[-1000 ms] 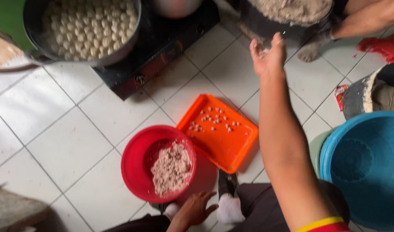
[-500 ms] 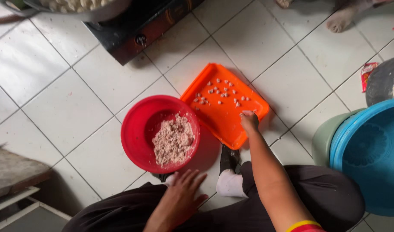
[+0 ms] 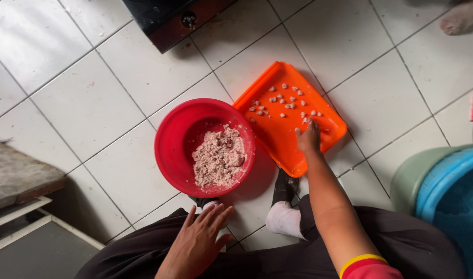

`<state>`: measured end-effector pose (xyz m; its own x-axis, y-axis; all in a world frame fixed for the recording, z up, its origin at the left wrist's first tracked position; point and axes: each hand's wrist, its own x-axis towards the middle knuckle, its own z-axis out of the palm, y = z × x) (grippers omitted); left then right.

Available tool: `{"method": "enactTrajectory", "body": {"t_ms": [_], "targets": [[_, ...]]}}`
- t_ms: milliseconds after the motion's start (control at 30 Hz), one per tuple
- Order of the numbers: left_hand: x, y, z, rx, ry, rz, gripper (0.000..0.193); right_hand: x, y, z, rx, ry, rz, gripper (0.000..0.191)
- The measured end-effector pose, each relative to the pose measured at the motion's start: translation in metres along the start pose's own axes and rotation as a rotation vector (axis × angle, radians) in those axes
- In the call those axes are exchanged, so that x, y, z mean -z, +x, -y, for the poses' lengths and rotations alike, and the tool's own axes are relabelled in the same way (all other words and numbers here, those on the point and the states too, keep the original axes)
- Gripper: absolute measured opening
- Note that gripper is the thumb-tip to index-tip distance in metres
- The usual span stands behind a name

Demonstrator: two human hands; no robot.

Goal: The person sits on the floor and pinches portions of minced meat mixture from a red bowl, rolls them into balls by hand, and places the balls on an orange tray. Near the end, the person uses a wooden stick and a mesh strainer to handle meatballs boiling in a pot on a portable stove.

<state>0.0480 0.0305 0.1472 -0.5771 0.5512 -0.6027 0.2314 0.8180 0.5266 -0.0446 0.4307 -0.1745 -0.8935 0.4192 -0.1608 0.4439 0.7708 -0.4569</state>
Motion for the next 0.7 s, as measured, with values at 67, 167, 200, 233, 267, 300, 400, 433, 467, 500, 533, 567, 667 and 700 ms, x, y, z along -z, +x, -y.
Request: {"method": "enactTrajectory", "body": {"t_ms": [67,167,200,233,267,300,400,433,467,500,533,567,667,700], "targets": [[0.0,0.0,0.004,0.005,0.005,-0.036,0.069,-0.003,0.009,0.005,-0.097,-0.006,-0.016,0.051],[0.003,0.0,0.009,0.135,0.066,0.005,0.068,-0.009,0.015,0.014,-0.168,-0.03,-0.038,0.029],[0.003,-0.001,0.009,0.128,0.049,-0.011,0.068,-0.012,0.014,0.017,-0.178,-0.045,-0.044,0.025],[0.003,-0.001,0.009,0.119,0.032,-0.026,0.067,-0.015,0.013,0.019,-0.201,-0.009,-0.061,0.024],[0.002,-0.003,0.008,0.11,0.014,-0.041,0.067,-0.019,0.01,0.022,-0.225,0.026,-0.079,0.024],[0.0,-0.005,0.005,0.092,0.002,-0.051,0.067,-0.022,0.007,0.024,-0.251,0.059,-0.099,0.024],[-0.006,-0.012,-0.005,0.024,-0.011,-0.092,0.068,-0.026,-0.006,0.031,-0.346,0.316,-0.26,0.02],[-0.008,-0.015,-0.009,0.002,-0.007,-0.1,0.067,-0.025,-0.012,0.034,-0.421,0.338,-0.243,0.015],[-0.01,-0.02,-0.014,-0.02,-0.005,-0.106,0.067,-0.022,-0.02,0.037,-0.497,0.36,-0.224,0.022],[-0.011,-0.025,-0.019,-0.058,0.005,-0.138,0.065,-0.02,-0.03,0.039,-0.601,0.48,-0.173,0.028],[-0.012,-0.031,-0.024,-0.097,0.017,-0.17,0.063,-0.017,-0.042,0.043,-0.702,0.604,-0.119,0.034],[-0.014,-0.036,-0.029,-0.139,0.03,-0.203,0.061,-0.013,-0.055,0.047,-0.723,0.628,-0.045,0.037],[-0.021,-0.047,-0.042,-0.266,0.061,-0.252,0.064,-0.001,-0.102,0.058,-0.711,0.728,0.02,0.039],[-0.024,-0.047,-0.045,-0.303,0.07,-0.211,0.065,0.004,-0.117,0.061,-0.724,0.898,0.054,0.033]]}}
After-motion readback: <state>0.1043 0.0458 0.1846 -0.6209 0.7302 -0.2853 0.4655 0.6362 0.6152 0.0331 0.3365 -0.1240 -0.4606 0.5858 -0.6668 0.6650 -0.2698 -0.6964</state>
